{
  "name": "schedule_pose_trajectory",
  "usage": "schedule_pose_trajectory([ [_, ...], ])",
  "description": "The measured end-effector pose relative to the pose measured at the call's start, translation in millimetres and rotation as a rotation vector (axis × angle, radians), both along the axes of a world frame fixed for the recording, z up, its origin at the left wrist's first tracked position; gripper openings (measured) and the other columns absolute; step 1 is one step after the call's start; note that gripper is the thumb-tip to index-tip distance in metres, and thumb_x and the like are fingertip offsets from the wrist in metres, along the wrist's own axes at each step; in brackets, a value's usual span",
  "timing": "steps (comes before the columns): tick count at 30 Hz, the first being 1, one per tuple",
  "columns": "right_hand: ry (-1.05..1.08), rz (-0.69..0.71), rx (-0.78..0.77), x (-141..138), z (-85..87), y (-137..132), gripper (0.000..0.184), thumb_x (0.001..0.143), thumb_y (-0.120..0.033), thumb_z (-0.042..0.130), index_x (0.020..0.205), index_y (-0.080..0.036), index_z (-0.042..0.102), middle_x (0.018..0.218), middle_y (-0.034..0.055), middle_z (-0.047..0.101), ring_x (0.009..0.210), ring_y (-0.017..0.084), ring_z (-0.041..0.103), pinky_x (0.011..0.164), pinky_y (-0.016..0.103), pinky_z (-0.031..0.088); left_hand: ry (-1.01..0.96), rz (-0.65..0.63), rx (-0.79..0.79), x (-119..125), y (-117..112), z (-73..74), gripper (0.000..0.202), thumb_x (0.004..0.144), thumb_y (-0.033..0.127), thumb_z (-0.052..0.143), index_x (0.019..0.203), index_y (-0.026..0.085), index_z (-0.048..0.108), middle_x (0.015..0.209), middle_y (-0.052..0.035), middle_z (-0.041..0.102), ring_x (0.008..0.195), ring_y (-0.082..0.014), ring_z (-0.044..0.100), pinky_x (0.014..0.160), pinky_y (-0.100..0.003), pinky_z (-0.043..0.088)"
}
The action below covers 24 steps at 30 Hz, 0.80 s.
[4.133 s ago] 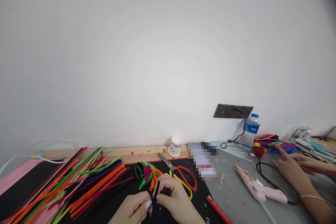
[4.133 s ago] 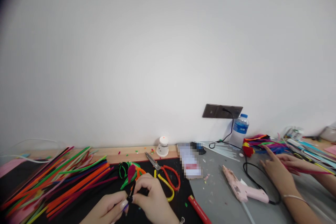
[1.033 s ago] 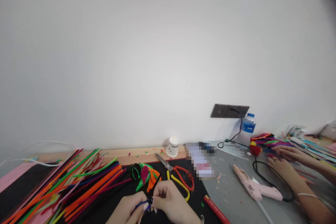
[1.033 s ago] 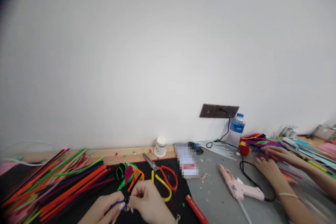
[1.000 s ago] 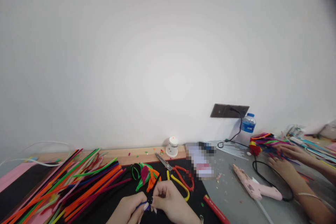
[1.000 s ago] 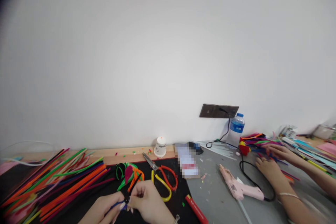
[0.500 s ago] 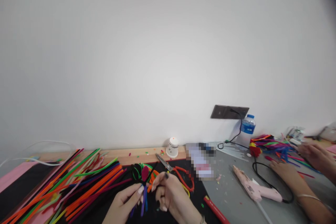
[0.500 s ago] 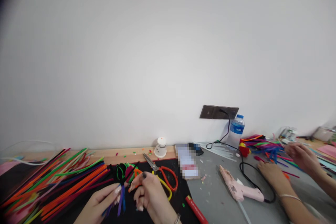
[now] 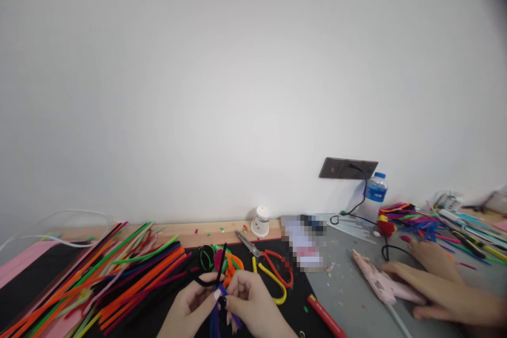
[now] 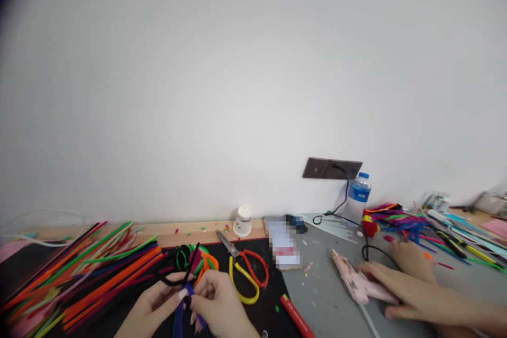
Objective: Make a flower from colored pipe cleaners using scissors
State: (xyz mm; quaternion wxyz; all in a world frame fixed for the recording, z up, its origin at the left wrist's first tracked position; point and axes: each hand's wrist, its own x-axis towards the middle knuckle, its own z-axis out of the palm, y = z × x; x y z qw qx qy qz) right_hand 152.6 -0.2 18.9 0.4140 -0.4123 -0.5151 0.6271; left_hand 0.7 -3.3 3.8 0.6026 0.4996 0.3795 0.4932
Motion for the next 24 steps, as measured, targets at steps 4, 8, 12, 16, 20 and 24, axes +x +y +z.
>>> schedule_pose_trajectory([
  [4, -0.033, 0.035, 0.009, 1, -4.1, 1, 0.027, 0.06, -0.031, 0.069, 0.062, -0.014, 0.047, 0.041, -0.0055, 0.05, 0.031, 0.005, 0.042, 0.033, 0.016, 0.034, 0.014, 0.028, 0.012, 0, -1, 2.9, 0.027, 0.064, 0.036, 0.07, 0.085, 0.019, 0.065, 0.079, -0.0034, 0.068, 0.079, -0.0216, 0.06, 0.072, -0.029, 0.046],
  [8, -0.042, 0.052, 0.011, 3, -7.8, 2, 0.028, 0.06, -0.034, 0.069, 0.062, -0.014, 0.049, 0.042, -0.0058, 0.049, 0.03, 0.004, 0.04, 0.031, 0.014, 0.032, 0.135, 0.007, 0.044, 2, -2, 12.5, 0.022, 0.072, 0.038, 0.061, 0.07, 0.016, 0.063, 0.059, 0.0017, 0.059, 0.059, -0.0147, 0.053, 0.056, -0.022, 0.042],
  [12, -0.02, 0.061, 0.01, 5, -5.4, 3, 0.033, 0.062, -0.041, 0.067, 0.061, -0.013, 0.049, 0.041, -0.0051, 0.049, 0.029, 0.004, 0.038, 0.029, 0.014, 0.029, 0.173, 0.042, 0.074, 1, -2, 15.8, 0.027, 0.071, 0.04, 0.06, 0.063, 0.015, 0.061, 0.054, 0.0025, 0.054, 0.055, -0.0137, 0.049, 0.053, -0.022, 0.039],
  [16, 0.025, 0.083, -0.016, 4, -3.8, 3, 0.036, 0.062, -0.045, 0.066, 0.063, -0.014, 0.048, 0.045, -0.0037, 0.053, 0.03, 0.004, 0.041, 0.031, 0.015, 0.032, 0.173, 0.06, 0.119, 0, -2, 15.6, 0.026, 0.07, 0.037, 0.062, 0.056, 0.015, 0.06, 0.051, 0.0027, 0.054, 0.052, -0.0131, 0.049, 0.051, -0.021, 0.039],
  [20, 0.032, 0.059, -0.02, 3, -2.5, 3, 0.04, 0.061, -0.05, 0.065, 0.063, -0.015, 0.045, 0.045, -0.0029, 0.055, 0.03, 0.005, 0.042, 0.032, 0.016, 0.032, 0.112, 0.03, 0.078, -1, 0, 12.4, 0.022, 0.07, 0.036, 0.064, 0.061, 0.016, 0.065, 0.055, 0.0007, 0.06, 0.055, -0.0149, 0.054, 0.053, -0.023, 0.044],
  [24, 0.005, 0.006, 0.015, 6, 2.1, 3, 0.041, 0.059, -0.048, 0.068, 0.058, -0.014, 0.044, 0.041, -0.0056, 0.049, 0.033, 0.004, 0.039, 0.034, 0.014, 0.028, 0.069, 0.039, -0.042, -3, 0, 8.8, 0.019, 0.064, 0.033, 0.07, 0.076, 0.018, 0.071, 0.067, -0.003, 0.07, 0.071, -0.0223, 0.062, 0.067, -0.031, 0.049],
])
